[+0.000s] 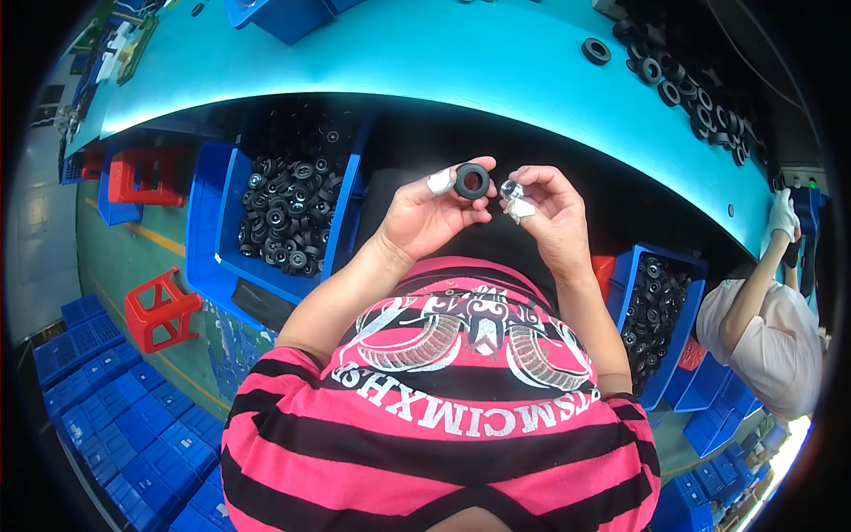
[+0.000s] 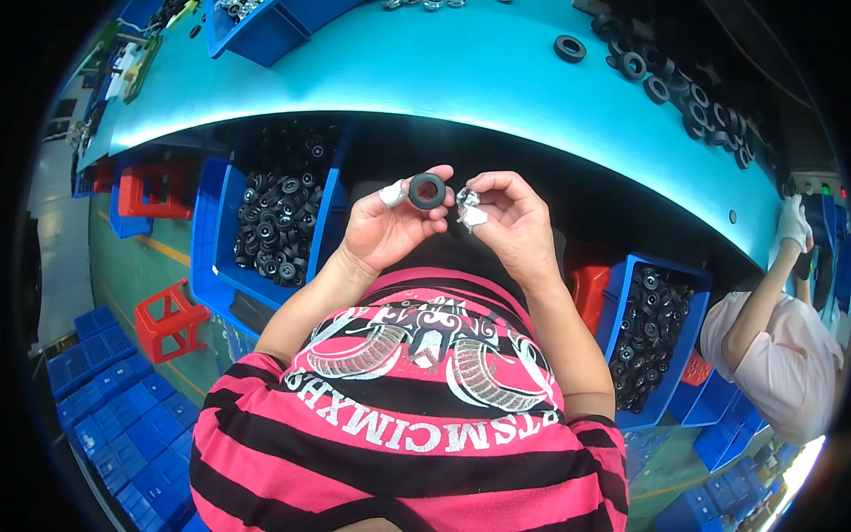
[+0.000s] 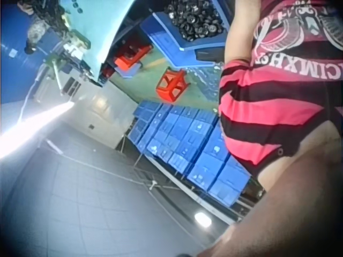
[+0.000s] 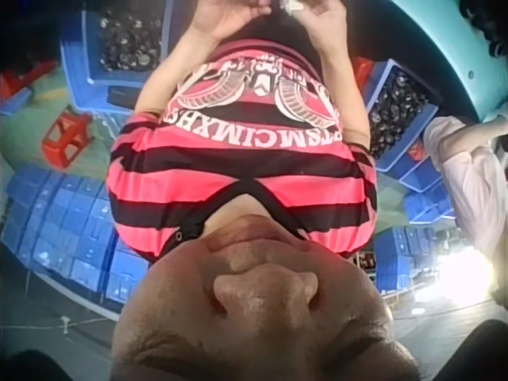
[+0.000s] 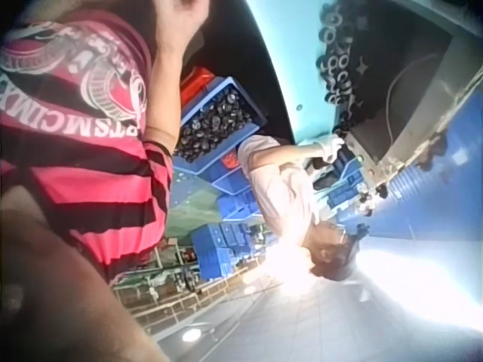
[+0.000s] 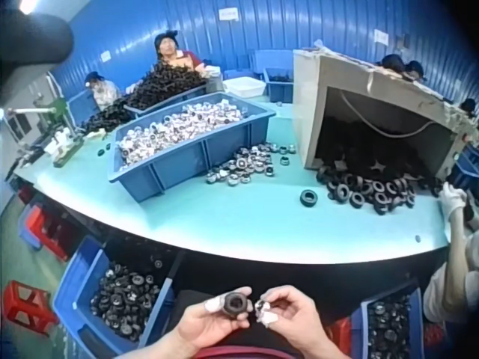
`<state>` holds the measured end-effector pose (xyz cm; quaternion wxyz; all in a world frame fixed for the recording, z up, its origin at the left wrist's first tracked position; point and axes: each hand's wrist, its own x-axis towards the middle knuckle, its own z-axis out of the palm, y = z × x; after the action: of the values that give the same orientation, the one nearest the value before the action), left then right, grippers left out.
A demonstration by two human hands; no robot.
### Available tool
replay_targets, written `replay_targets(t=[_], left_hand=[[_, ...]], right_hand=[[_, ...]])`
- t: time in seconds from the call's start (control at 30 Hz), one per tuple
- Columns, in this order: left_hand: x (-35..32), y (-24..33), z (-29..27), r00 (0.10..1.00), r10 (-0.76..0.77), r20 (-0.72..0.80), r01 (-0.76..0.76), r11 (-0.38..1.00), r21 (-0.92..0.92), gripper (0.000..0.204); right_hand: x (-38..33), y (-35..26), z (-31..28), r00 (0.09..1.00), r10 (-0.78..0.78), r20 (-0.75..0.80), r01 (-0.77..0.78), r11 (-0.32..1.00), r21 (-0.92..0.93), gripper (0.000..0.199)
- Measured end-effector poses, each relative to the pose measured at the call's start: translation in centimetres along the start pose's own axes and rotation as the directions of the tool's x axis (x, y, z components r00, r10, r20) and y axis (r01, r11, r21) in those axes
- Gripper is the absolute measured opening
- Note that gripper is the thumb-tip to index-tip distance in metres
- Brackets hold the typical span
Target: The worker is manually inserting small metal bearings into black rubber rings at a factory workstation.
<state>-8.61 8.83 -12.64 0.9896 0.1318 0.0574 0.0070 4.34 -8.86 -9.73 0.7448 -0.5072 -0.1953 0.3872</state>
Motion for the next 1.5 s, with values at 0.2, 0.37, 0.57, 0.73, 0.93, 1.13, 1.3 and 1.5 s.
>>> replay_targets(t=[0.2,0.37,0.57,0.73,0.93,1.13,1.3,1.5], left_hand=[[-0.3,-0.1,-0.1,0.998,0.021,-0.056,-0.012,0.989,0.145,0.061],[-0.1,-0.8,0.1,0.997,0.033,-0.072,-0.021,0.986,0.164,0.053],[-0.1,-1.0,-0.1,0.992,0.070,-0.107,-0.044,0.973,0.228,0.049],[-0.2,-0.9,-0.2,0.993,0.082,-0.081,-0.051,0.944,0.327,0.050],[0.4,-1.5,1.8,0.972,0.164,-0.171,-0.072,0.892,0.446,0.047],[0.8,-1.4,0.9,0.962,0.211,-0.173,-0.042,0.741,0.670,0.042],[0.8,-1.2,1.0,0.968,0.194,-0.161,-0.085,0.854,0.513,0.038],[0.9,-1.4,1.1,0.961,0.241,-0.133,-0.102,0.761,0.640,0.032]], right_hand=[[0.2,-0.3,1.2,1.000,-0.026,-0.008,0.026,1.000,-0.003,0.037],[0.7,1.0,1.5,0.963,-0.271,0.002,0.250,0.884,-0.394,0.031],[1.3,0.8,1.7,0.879,-0.454,0.144,0.418,0.590,-0.690,0.026],[1.0,0.9,1.8,0.846,-0.510,0.154,0.458,0.549,-0.699,0.025],[0.9,1.0,1.8,0.825,-0.540,0.169,0.449,0.443,-0.776,0.026],[0.6,1.1,2.3,0.836,-0.533,0.128,0.439,0.510,-0.740,0.029],[0.9,2.0,0.0,0.988,-0.150,-0.036,0.124,0.915,-0.383,0.043],[0.3,1.3,1.7,0.997,-0.058,0.046,0.073,0.845,-0.530,0.044]])
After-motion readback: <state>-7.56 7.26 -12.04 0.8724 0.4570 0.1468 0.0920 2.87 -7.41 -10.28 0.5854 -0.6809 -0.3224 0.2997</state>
